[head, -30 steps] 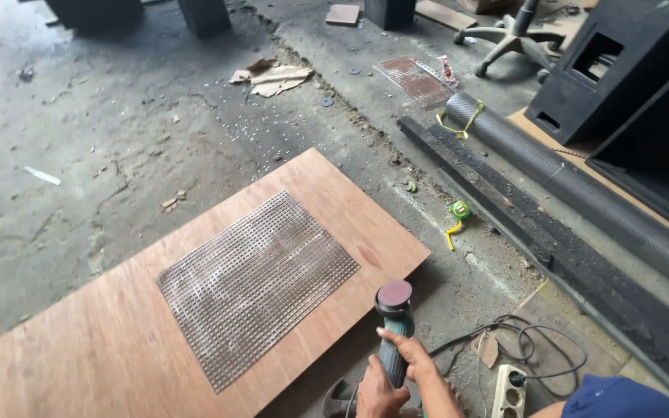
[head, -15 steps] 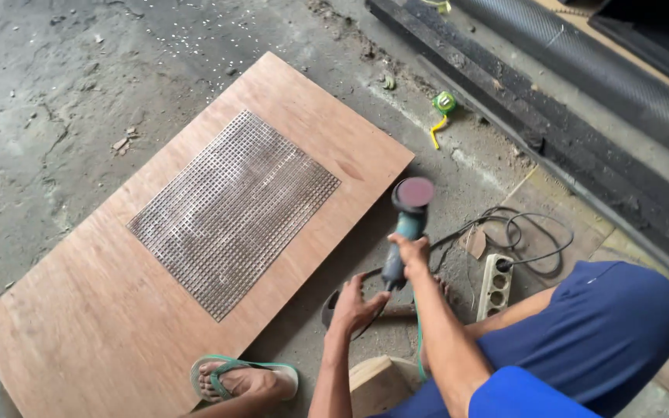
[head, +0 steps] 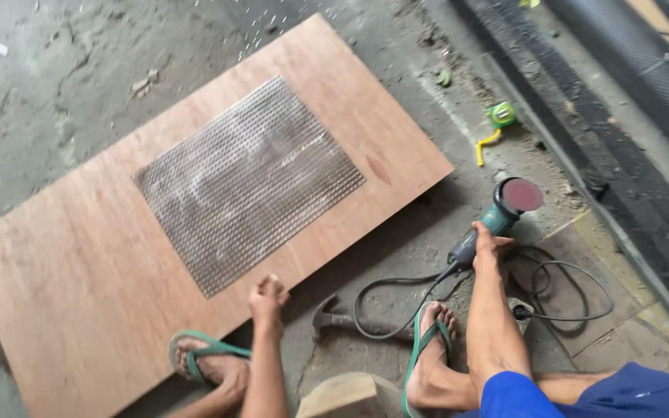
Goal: Cut a piece of perforated metal mesh using a handheld angle grinder on a plywood surface
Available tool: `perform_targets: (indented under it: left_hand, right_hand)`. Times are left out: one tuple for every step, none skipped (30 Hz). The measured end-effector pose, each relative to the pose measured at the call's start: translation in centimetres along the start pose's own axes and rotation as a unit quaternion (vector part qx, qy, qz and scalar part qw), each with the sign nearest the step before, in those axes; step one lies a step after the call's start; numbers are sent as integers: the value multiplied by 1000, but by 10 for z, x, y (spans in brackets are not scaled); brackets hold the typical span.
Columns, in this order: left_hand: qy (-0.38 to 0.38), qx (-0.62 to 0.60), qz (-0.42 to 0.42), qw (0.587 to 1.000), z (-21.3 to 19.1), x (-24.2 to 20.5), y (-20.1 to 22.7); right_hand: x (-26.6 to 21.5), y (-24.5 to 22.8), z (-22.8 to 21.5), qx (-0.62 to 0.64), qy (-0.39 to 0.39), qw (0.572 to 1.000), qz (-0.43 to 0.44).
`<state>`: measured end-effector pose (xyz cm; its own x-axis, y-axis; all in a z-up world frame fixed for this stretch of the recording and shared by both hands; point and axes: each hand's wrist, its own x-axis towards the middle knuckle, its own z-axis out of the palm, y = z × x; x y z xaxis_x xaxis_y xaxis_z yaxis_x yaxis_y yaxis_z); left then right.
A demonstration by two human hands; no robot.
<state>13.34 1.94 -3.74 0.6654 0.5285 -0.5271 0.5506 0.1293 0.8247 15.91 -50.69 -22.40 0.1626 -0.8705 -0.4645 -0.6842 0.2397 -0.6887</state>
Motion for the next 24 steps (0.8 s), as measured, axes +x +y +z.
perform_targets:
  left_hand:
    - [12, 0, -8, 1000, -14, 41, -20]
    - [57, -162, -46, 984, -31, 81, -41]
    - [96, -321, -77, 939, -43, 126, -57]
    - [103, -322, -77, 938, -61, 150, -64]
    - [177, -336, -101, 920, -77, 175, -72]
    - [249, -347, -122, 896, -94, 199, -80]
    - [253, -347, -125, 894, -94, 182, -61]
    - [320, -115, -70, 938, -96, 166, -41]
    - [367, 125, -14, 922, -100, 148, -23]
    - [370, 125, -20, 920, -101, 144, -20]
    - [335, 209, 13, 919, -101, 143, -13]
    - [296, 291, 45, 909, -101, 143, -6]
    - [296, 290, 43, 909, -105, 152, -7]
    - [274, 293, 37, 915, -110, 160, -8]
    - [251, 297, 33, 921, -113, 171, -6]
    - [248, 295, 34, 922, -115, 174, -6]
    - [237, 301, 18, 923, -115, 178, -4]
    - [226, 307, 1, 924, -115, 181, -4]
    - [222, 306, 1, 926, -109, 179, 5]
    - [228, 292, -15, 929, -104, 177, 13]
    - [233, 281, -35, 930, -101, 172, 18]
    - [229, 283, -37, 931, -100, 162, 26]
    - [231, 304, -51, 923, -98, 156, 37]
    - [233, 324, -64, 915, -94, 149, 49]
  right_hand:
    - [-15, -3, -11, -12, -8, 1000, -1]
    - [-29, -7, -22, -54, 7, 998, -19]
    - [-43, -16, -32, -90, 25, 995, -37]
    - [-54, -18, -37, -94, 20, 995, -39]
    - [-64, -22, -45, -137, 31, 989, -46]
    - [-75, -24, -53, -180, 42, 981, -52]
    - [-82, -28, -55, -184, 41, 981, -54]
    - [-90, -32, -57, -181, 61, 979, -67]
    - [-99, -36, -60, -179, 79, 977, -82]
    - [-103, -34, -63, -184, 77, 976, -85]
    - [-107, -35, -64, -190, 79, 974, -95]
    - [-112, -36, -66, -195, 82, 972, -105]
    - [-116, -31, -66, -196, 83, 971, -107]
    - [-121, -27, -66, -215, 74, 968, -107]
    - [-125, -23, -67, -232, 66, 965, -106]
    - [-118, -11, -61, -231, 69, 965, -107]
    - [-110, 2, -56, -233, 52, 965, -106]
    - [-102, 15, -52, -234, 35, 966, -105]
    - [-114, 15, -53, -233, 40, 966, -105]
    - [-126, 15, -54, -204, 36, 973, -101]
    - [-138, 19, -58, -177, 31, 979, -95]
    - [-140, 25, -56, -180, 35, 979, -94]
    - [-142, 31, -51, -157, 89, 978, -108]
    - [-142, 35, -46, -134, 143, 973, -122]
